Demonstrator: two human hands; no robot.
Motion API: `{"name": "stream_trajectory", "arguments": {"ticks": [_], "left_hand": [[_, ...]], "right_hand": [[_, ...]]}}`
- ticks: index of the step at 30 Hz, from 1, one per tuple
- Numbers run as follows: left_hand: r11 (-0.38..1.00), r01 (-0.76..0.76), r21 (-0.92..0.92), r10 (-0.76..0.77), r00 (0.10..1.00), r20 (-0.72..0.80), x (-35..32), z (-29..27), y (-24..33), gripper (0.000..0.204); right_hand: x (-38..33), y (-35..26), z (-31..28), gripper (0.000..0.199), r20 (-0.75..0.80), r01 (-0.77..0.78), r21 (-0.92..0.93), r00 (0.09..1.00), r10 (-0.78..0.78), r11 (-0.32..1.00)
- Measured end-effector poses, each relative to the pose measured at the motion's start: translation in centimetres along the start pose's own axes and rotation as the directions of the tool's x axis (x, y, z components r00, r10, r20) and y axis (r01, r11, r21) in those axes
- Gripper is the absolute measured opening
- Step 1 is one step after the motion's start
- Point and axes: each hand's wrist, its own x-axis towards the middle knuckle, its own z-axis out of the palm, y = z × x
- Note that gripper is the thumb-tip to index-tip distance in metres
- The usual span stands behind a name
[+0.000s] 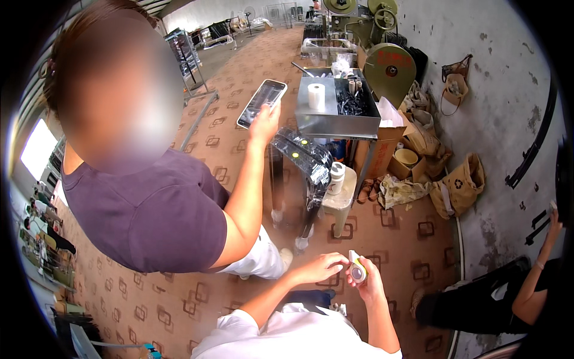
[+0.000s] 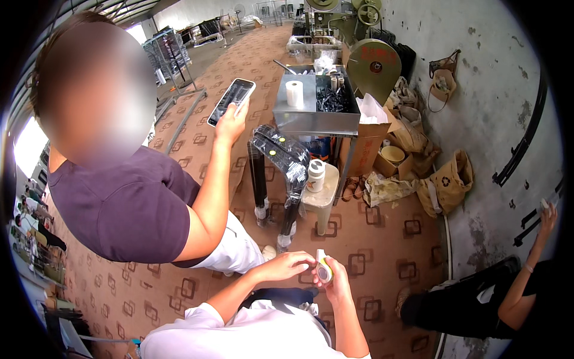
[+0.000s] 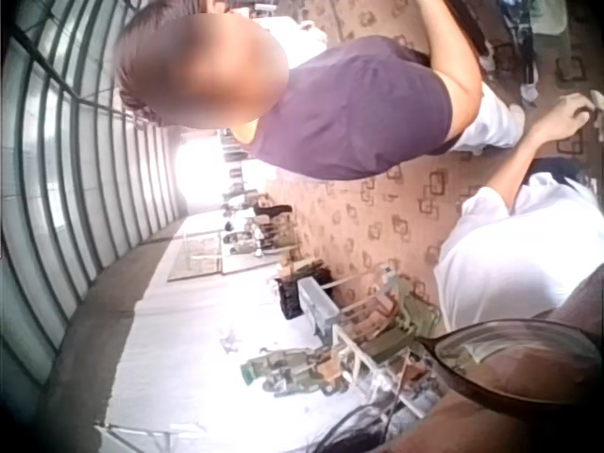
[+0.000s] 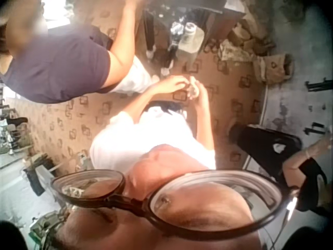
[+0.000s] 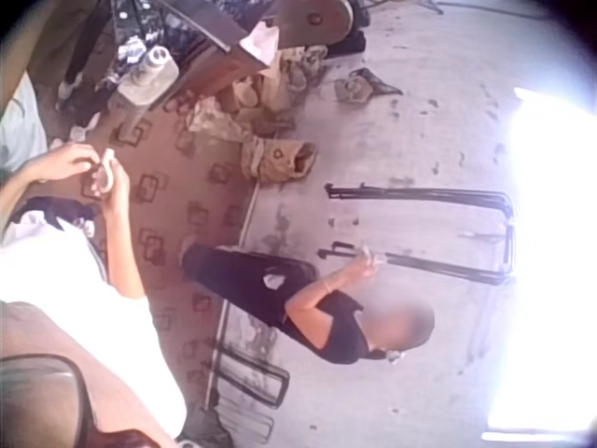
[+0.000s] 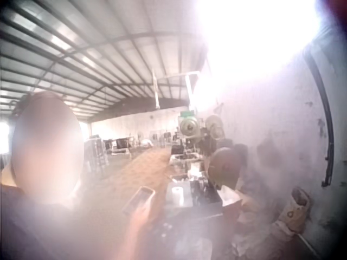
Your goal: The person applies small yellow circular stickers to stacks of black plastic-wrapped items in a warehouse setting. They peel stickers from a roll and place them on the top of the stacks, moving between different piles of wrapped goods.
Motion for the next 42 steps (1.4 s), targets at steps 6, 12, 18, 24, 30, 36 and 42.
{"name": "stream_trajectory", "arguments": {"ticks": [6, 12, 18, 24, 30, 36, 42], "left_hand": [[1.000, 0.012, 0.019, -0.012, 1.000, 0.021, 0.7, 0.1, -0.1, 0.025], [1.000, -0.023, -0.015, 0.023, 1.000, -0.005, 1.0, 0.1, -0.5, 0.025], [1.000, 0.012, -0.008, -0.012, 1.000, 0.025, 1.3, 0.0, -0.1, 0.025], [1.000, 0.022, -0.001, -0.022, 0.999, 0.048, 1.8, -0.1, -0.2, 0.025], [1.000, 0.007, -0.004, -0.006, 0.997, 0.070, 2.4, 0.1, 0.4, 0.024], [0.998, 0.019, 0.065, -0.027, 0.992, 0.124, 3.0, 0.4, 0.7, 0.023], [0.987, 0.001, 0.161, -0.023, 0.991, 0.135, 3.8, 1.1, 0.6, 0.021]], "right_hand": [[0.3, -0.1, -0.5, 0.031, -0.028, -0.017, 0.010, 0.999, 0.017, 1.000], [0.3, -0.4, -0.2, 0.031, -0.035, -0.008, 0.015, 0.999, 0.008, 1.000], [0.6, -0.3, -0.5, 0.032, -0.029, -0.002, 0.029, 1.000, 0.003, 1.000], [0.6, -0.5, -0.4, 0.032, -0.046, 0.012, 0.036, 0.999, -0.010, 0.999], [0.3, -0.7, -0.8, 0.031, -0.056, 0.035, 0.060, 0.998, -0.032, 0.998], [-0.2, -0.3, -1.3, 0.028, -0.059, 0.103, -0.043, 0.993, -0.105, 0.994], [-0.9, -0.1, -1.4, 0.027, -0.047, 0.119, -0.103, 0.991, -0.124, 0.988]]}}
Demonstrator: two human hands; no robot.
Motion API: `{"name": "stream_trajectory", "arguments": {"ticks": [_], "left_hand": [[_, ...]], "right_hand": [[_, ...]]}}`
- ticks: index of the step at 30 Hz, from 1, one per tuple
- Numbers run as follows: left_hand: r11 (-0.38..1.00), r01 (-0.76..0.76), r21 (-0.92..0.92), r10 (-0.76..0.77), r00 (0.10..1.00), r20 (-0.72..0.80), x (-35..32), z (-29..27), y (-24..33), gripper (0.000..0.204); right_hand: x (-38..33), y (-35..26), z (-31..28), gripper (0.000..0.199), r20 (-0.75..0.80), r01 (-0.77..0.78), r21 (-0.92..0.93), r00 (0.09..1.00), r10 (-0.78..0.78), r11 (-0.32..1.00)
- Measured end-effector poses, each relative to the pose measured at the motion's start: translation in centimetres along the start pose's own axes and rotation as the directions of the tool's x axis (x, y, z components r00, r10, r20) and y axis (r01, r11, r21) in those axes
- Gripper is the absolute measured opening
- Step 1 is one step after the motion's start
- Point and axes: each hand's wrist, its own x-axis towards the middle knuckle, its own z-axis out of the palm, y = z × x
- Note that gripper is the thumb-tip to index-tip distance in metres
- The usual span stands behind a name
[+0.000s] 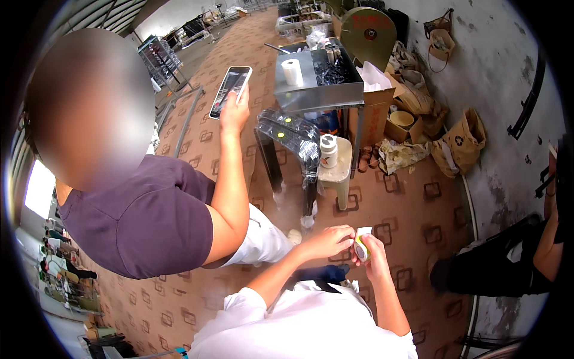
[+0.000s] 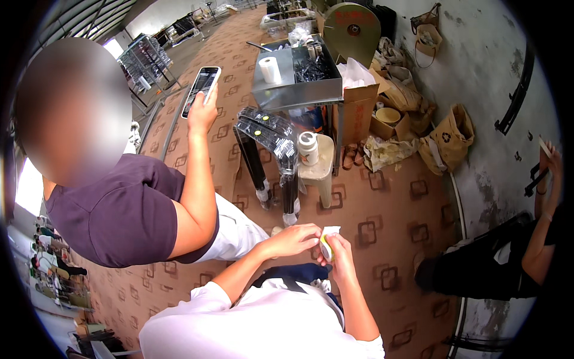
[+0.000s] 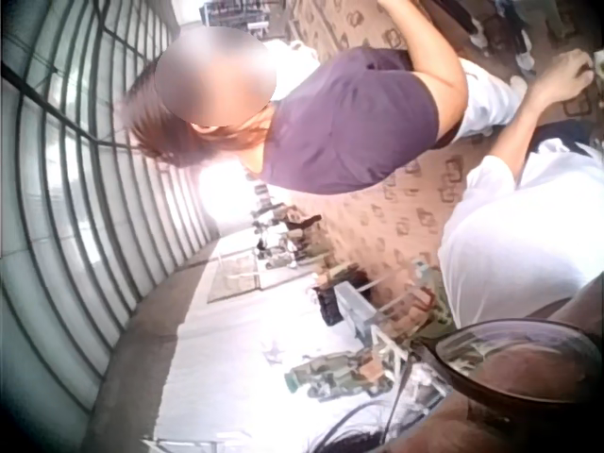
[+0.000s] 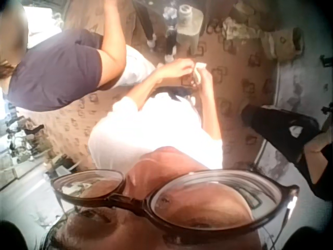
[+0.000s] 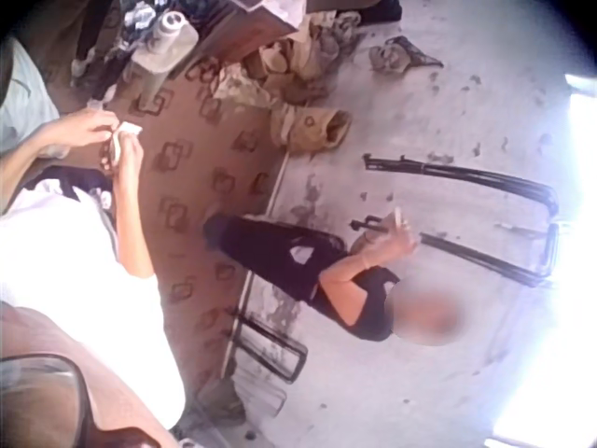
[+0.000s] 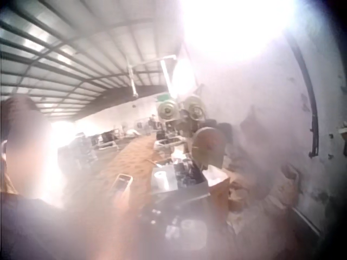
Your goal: The person applies small yellow circular stickers to stacks of black plastic-wrapped items in a warehouse setting. They peel stickers from a roll and place them on the top of the stacks, moving between different piles of wrapped goods.
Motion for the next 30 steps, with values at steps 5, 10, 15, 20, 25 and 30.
{"name": "stream_trajectory", "arguments": {"ticks": [5, 10, 15, 20, 25, 30], "left_hand": [[0.979, 0.142, 0.145, -0.129, 0.987, -0.097, 0.3, -0.4, 2.1, 0.018], [0.998, -0.060, 0.012, 0.061, 0.955, -0.289, 0.6, 2.0, 2.5, 0.018], [0.967, 0.071, -0.244, -0.118, 0.976, -0.181, 1.0, 2.9, 3.7, 0.023], [0.982, 0.030, -0.189, -0.061, 0.985, -0.161, 1.3, 3.2, 3.7, 0.032], [0.992, -0.025, -0.123, 0.002, 0.983, -0.183, 2.2, 3.6, 2.9, 0.032], [0.985, -0.031, -0.173, -0.003, 0.981, -0.195, 2.8, 3.5, 2.6, 0.029]], "right_hand": [[-0.5, -0.2, -0.3, 0.025, -0.044, -0.011, 0.027, 0.999, 0.012, 1.000], [-0.5, 0.5, -0.6, 0.024, -0.019, 0.017, 0.049, 1.000, -0.016, 0.999], [-0.7, 0.6, -0.9, 0.030, -0.085, 0.063, 0.119, 0.995, -0.053, 0.991], [-0.7, 1.0, -1.6, 0.035, -0.111, 0.120, 0.153, 0.988, -0.103, 0.981], [-1.1, 0.4, -2.0, 0.031, -0.069, 0.110, 0.216, 0.993, -0.097, 0.970], [-1.6, 0.0, -2.7, 0.029, 0.025, 0.099, 0.264, 0.994, -0.109, 0.959]]}}
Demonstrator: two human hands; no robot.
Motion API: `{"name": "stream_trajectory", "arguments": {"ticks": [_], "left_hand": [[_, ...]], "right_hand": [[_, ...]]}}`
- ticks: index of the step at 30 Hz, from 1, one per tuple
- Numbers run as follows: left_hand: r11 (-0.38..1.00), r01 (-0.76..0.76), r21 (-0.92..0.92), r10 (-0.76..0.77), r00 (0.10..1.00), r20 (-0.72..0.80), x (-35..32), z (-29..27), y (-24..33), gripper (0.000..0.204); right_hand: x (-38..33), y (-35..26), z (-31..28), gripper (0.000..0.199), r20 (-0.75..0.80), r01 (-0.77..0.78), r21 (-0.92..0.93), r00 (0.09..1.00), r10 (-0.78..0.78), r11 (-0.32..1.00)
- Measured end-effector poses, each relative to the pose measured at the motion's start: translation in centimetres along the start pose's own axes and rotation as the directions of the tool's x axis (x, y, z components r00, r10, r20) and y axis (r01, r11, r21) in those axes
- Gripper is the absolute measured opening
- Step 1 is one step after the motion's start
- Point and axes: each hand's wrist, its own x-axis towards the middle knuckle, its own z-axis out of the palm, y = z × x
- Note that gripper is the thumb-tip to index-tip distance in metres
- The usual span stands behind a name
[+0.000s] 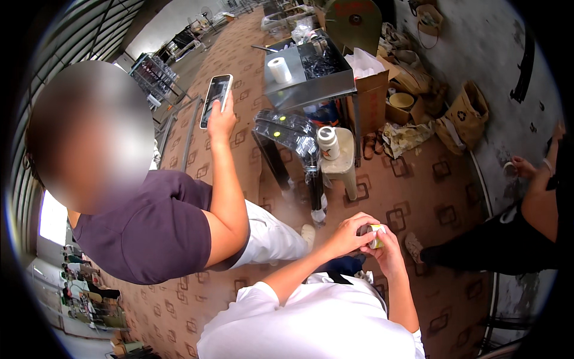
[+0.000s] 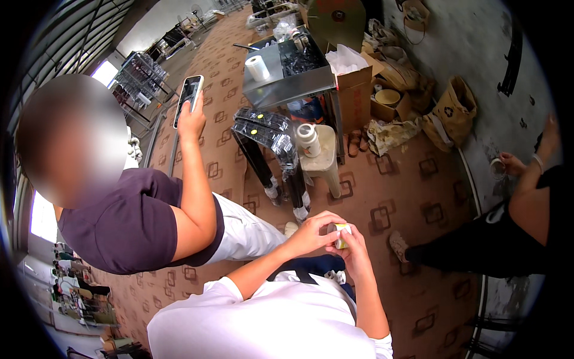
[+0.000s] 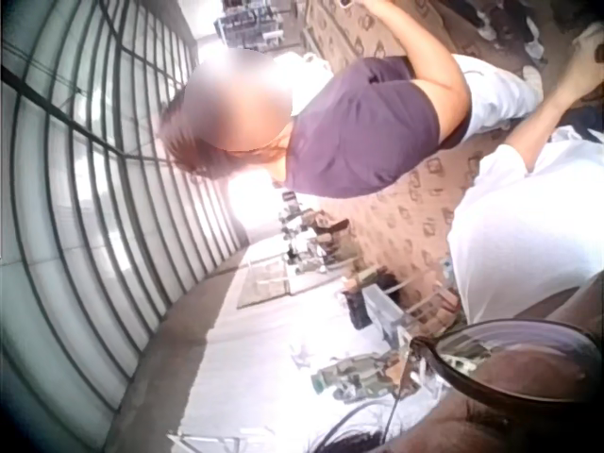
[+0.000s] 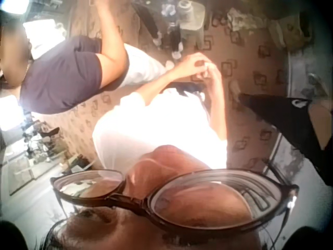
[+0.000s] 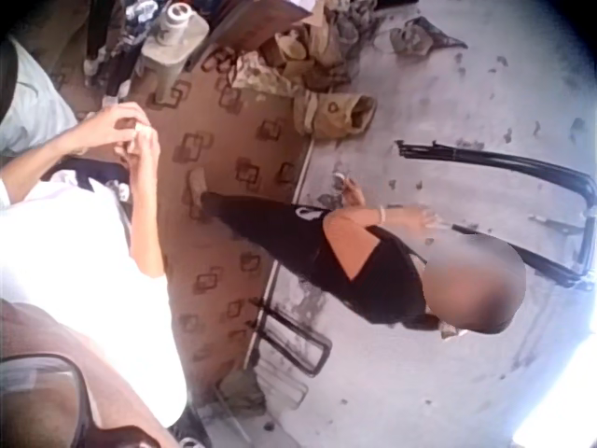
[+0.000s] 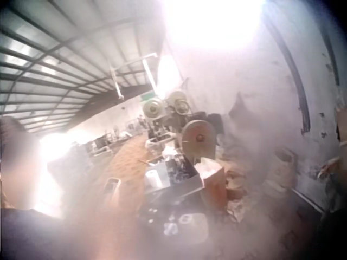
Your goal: The person applies small yellow circular stickers to stacks of black plastic-wrapped items in a warehouse setting. They peel stickers from a roll and place them on the top of the stacks, moving between different piles of wrapped goods.
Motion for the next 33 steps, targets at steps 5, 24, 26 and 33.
{"name": "stream_trajectory", "arguments": {"ticks": [5, 24, 26, 33], "left_hand": [[0.999, -0.014, -0.032, 0.014, 1.000, 0.006, 0.7, 0.1, 0.1, 0.027], [1.000, -0.020, -0.016, 0.022, 0.988, 0.153, -0.6, 2.5, 2.0, 0.028], [0.997, -0.054, -0.057, 0.060, 0.992, 0.115, -1.4, 3.6, 2.1, 0.030], [0.994, -0.104, 0.041, 0.092, 0.972, 0.216, -5.8, 9.0, 3.1, 0.027]], "right_hand": [[-0.1, -0.6, -0.2, 0.030, 0.014, 0.008, 0.008, 1.000, -0.008, 1.000], [-4.6, 0.0, -0.6, 0.030, -0.188, 0.069, -0.036, 0.979, -0.075, 0.997], [-6.0, 0.1, -0.8, 0.031, -0.201, 0.094, -0.022, 0.975, -0.096, 0.995], [-11.6, -4.4, -2.0, 0.027, -0.334, 0.376, -0.105, 0.858, -0.389, 0.920]]}}
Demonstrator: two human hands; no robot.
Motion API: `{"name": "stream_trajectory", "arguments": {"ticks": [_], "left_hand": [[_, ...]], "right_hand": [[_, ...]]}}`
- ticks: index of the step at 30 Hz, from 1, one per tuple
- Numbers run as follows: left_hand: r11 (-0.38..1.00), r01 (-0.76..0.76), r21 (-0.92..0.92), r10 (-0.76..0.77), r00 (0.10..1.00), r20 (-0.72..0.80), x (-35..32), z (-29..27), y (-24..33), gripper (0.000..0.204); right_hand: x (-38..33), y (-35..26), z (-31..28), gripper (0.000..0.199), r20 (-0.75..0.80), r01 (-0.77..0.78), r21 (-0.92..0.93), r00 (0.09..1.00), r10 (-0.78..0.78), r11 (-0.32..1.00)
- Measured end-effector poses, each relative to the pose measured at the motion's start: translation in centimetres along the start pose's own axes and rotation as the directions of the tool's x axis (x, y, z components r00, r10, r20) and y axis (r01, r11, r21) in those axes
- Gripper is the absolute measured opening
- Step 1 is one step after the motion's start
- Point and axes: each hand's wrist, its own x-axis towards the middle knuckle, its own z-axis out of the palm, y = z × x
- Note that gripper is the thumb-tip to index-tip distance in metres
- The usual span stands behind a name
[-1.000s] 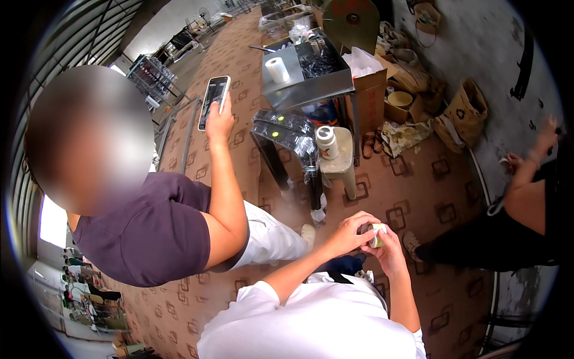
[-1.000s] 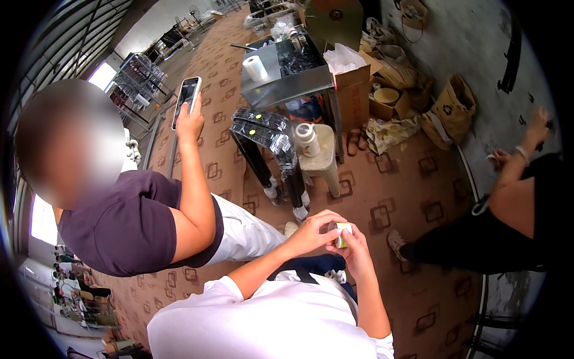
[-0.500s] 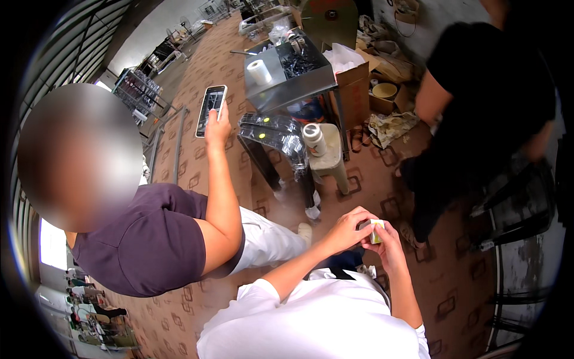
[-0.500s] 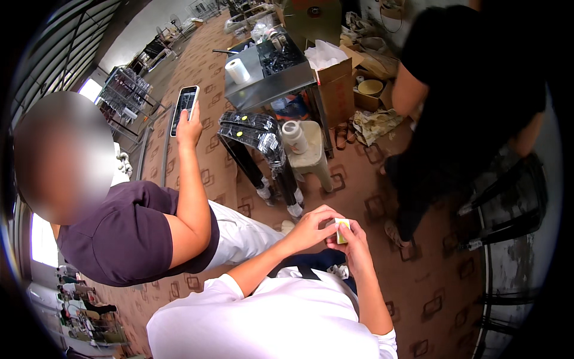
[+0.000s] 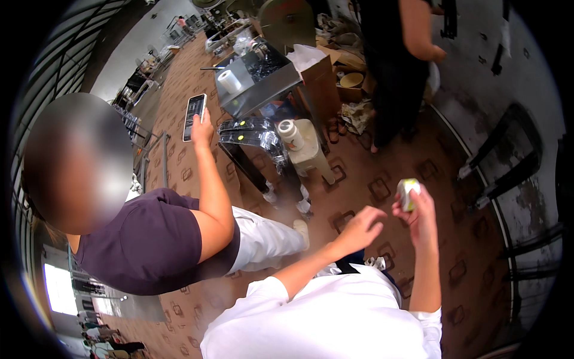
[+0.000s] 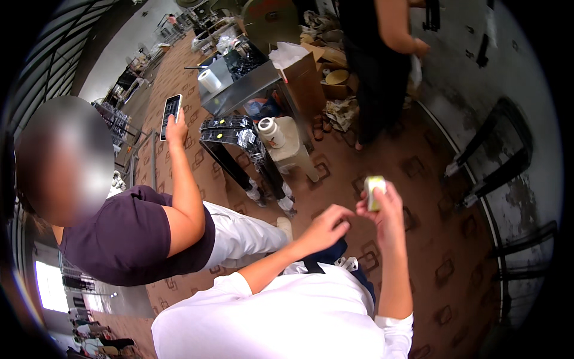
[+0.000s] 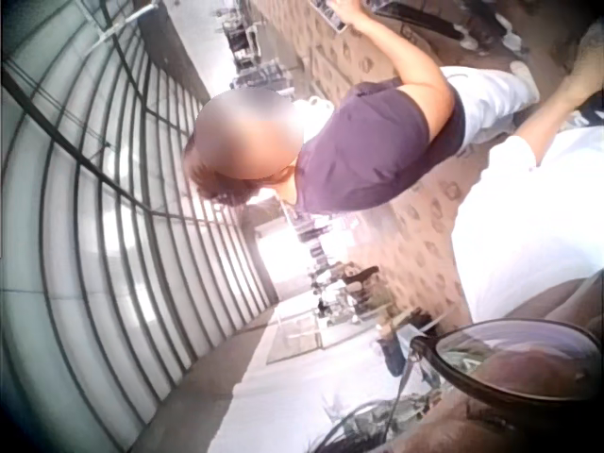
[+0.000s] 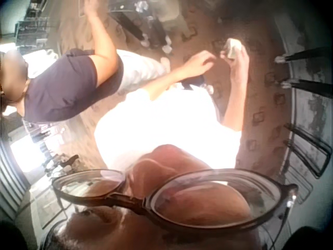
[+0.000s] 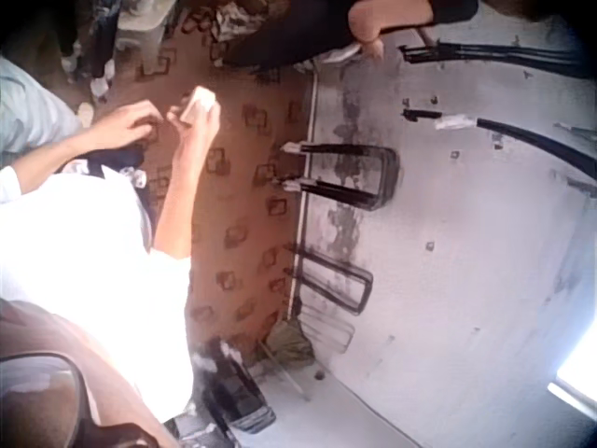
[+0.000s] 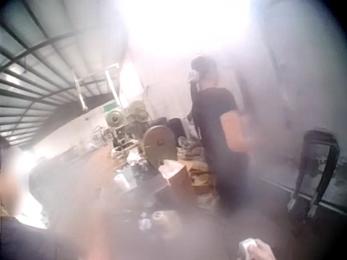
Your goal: The person applies small yellow circular stickers to stacks of black plastic-wrapped items in a warehouse setting. They peel stickers from a roll and place them on the top of the stacks, moving between different piles of wrapped goods.
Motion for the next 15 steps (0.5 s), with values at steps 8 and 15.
{"name": "stream_trajectory", "arguments": {"ticks": [8, 15], "left_hand": [[0.423, -0.905, 0.049, 0.716, 0.367, 0.593, -6.4, 11.9, 6.4, 0.030], [0.334, -0.935, 0.118, 0.597, 0.307, 0.741, -7.7, 12.6, 9.2, 0.024]], "right_hand": [[-1.9, -7.5, 1.7, 0.032, 0.028, 0.312, -0.020, 0.950, -0.312, 0.950], [-6.6, -4.6, 0.1, 0.033, 0.051, 0.214, -0.085, 0.976, -0.210, 0.973]]}}
